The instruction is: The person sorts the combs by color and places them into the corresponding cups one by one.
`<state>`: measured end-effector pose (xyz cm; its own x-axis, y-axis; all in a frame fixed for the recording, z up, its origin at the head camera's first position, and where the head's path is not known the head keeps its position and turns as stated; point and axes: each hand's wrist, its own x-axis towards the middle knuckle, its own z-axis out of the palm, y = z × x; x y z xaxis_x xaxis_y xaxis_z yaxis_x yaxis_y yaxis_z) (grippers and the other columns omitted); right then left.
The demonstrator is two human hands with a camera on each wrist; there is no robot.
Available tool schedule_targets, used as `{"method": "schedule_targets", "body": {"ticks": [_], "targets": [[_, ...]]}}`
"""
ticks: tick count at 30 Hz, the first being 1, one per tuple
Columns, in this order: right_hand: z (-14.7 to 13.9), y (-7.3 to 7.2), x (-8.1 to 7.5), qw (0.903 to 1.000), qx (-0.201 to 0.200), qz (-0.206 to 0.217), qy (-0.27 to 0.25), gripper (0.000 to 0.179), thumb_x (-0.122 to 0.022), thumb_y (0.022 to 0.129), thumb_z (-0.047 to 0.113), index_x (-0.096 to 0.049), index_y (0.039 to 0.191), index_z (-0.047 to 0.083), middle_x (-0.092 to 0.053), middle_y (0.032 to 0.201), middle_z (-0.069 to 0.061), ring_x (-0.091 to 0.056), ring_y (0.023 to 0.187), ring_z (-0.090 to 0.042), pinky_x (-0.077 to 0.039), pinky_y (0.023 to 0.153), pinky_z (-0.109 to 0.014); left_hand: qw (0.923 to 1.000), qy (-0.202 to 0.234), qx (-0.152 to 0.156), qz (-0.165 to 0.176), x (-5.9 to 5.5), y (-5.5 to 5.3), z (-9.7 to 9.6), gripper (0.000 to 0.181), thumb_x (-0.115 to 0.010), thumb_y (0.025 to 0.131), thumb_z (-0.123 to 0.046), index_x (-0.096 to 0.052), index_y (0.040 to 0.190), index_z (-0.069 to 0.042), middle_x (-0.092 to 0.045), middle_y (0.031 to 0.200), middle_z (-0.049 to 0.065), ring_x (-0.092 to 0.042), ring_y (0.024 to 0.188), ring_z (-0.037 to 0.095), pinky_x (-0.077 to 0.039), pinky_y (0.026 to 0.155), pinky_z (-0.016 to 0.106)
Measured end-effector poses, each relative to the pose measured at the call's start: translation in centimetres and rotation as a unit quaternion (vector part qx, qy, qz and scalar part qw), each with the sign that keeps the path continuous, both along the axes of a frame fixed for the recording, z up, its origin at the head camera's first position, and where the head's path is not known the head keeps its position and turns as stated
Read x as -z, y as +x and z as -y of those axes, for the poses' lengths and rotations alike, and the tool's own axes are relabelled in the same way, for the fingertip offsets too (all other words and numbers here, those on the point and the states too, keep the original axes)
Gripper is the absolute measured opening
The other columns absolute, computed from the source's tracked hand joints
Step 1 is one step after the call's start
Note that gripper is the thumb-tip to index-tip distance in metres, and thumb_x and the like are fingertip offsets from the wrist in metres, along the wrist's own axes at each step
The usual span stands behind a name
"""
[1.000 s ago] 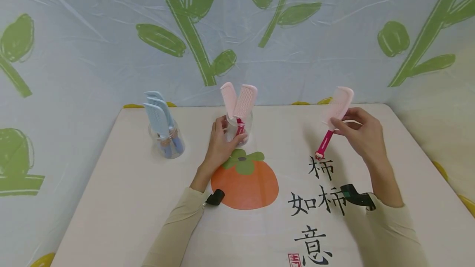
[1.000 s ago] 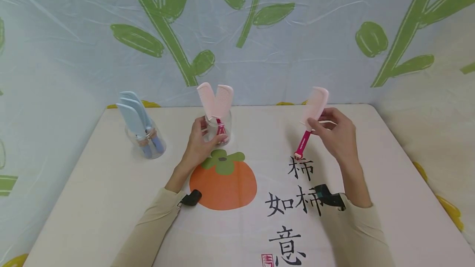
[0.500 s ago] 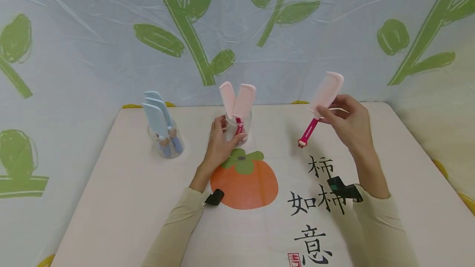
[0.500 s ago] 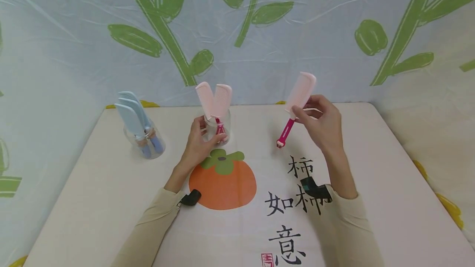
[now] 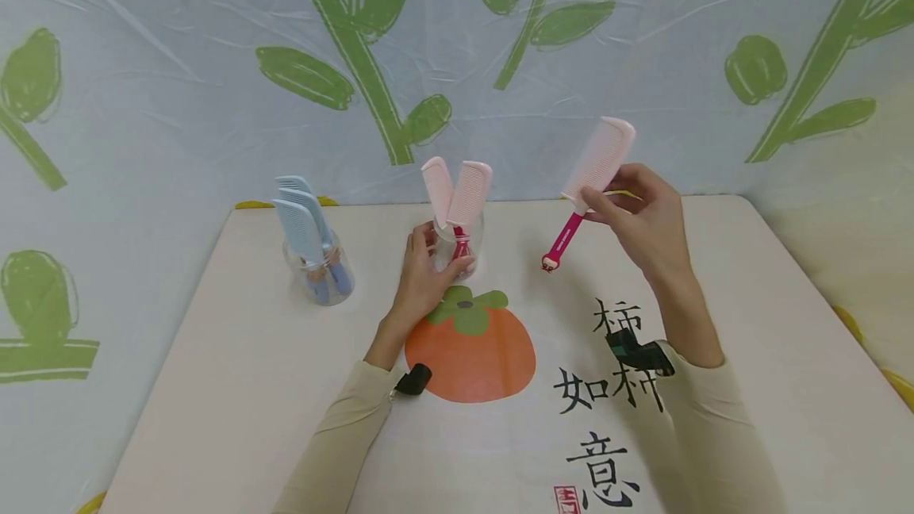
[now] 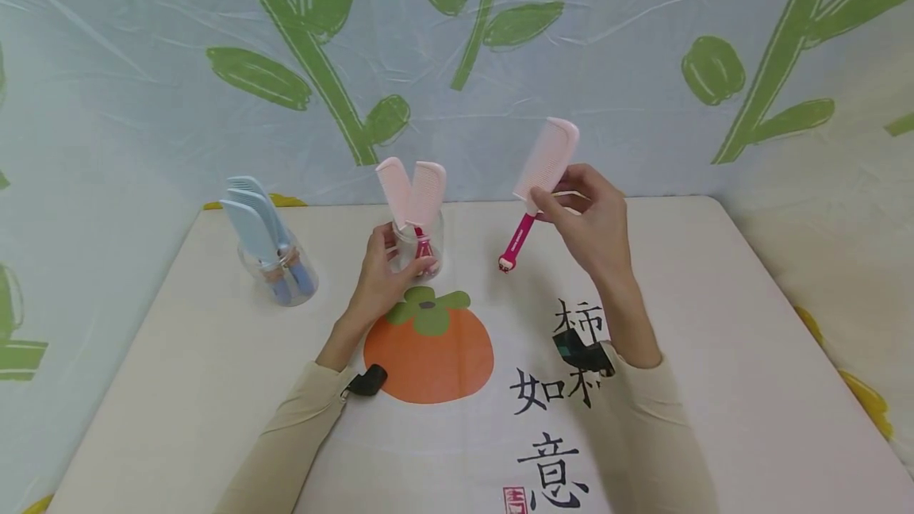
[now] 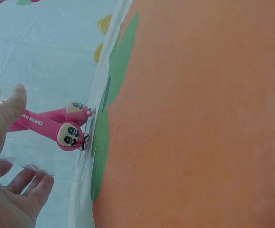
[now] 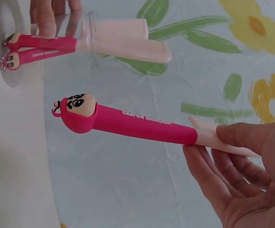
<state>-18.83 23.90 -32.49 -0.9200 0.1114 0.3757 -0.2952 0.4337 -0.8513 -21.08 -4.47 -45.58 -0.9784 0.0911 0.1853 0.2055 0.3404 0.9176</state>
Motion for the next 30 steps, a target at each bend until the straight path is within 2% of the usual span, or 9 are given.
{"method": "schedule_targets", "body": {"ticks": [7, 12, 20, 30], "targets": [[1.2, -0.3, -0.5, 0.9994, -0.018, -0.027, -0.015, 0.044, -0.076, 0.094, 0.013, -0.061, 0.135, 0.002, -0.066, 0.120, -0.007, -0.070, 0.093, -0.007, -0.057, 0.076, -0.018, 1.0000, -0.005, 0.000, -0.005, 0.2, -0.1, 0.1, 0.078, -0.082, 0.090, -0.030, -0.034, 0.148, -0.008, -0.045, 0.141, 0.014, -0.046, 0.129, 0.030, -0.045, 0.110, 0.050], [2.1, -0.6, -0.8, 0.9970, -0.037, -0.045, -0.050, 0.042, -0.075, 0.093, 0.008, -0.062, 0.132, 0.001, -0.067, 0.119, -0.007, -0.071, 0.094, -0.012, -0.058, 0.077, -0.020, 1.0000, -0.004, -0.001, -0.002, 0.1, 0.0, 0.1, 0.078, -0.082, 0.090, -0.030, -0.034, 0.148, -0.008, -0.045, 0.141, 0.015, -0.046, 0.129, 0.031, -0.045, 0.109, 0.051], [3.8, -1.2, -1.0, 0.9905, -0.062, -0.084, -0.090, 0.041, -0.074, 0.094, 0.005, -0.062, 0.132, -0.001, -0.066, 0.121, -0.010, -0.072, 0.098, -0.014, -0.059, 0.079, -0.023, 0.9999, -0.010, -0.004, -0.008, 0.0, 0.0, 0.0, 0.078, -0.082, 0.090, -0.029, -0.034, 0.148, -0.007, -0.045, 0.140, 0.016, -0.046, 0.129, 0.031, -0.045, 0.108, 0.051], [5.6, -2.2, -0.8, 0.9790, -0.087, -0.129, -0.132, 0.041, -0.074, 0.092, -0.001, -0.062, 0.131, -0.004, -0.067, 0.117, -0.011, -0.073, 0.094, -0.020, -0.060, 0.079, -0.026, 0.9999, -0.009, -0.004, -0.011, 0.0, 0.0, 0.0, 0.078, -0.082, 0.090, -0.028, -0.034, 0.148, -0.006, -0.045, 0.141, 0.016, -0.047, 0.129, 0.033, -0.046, 0.108, 0.050]]}}
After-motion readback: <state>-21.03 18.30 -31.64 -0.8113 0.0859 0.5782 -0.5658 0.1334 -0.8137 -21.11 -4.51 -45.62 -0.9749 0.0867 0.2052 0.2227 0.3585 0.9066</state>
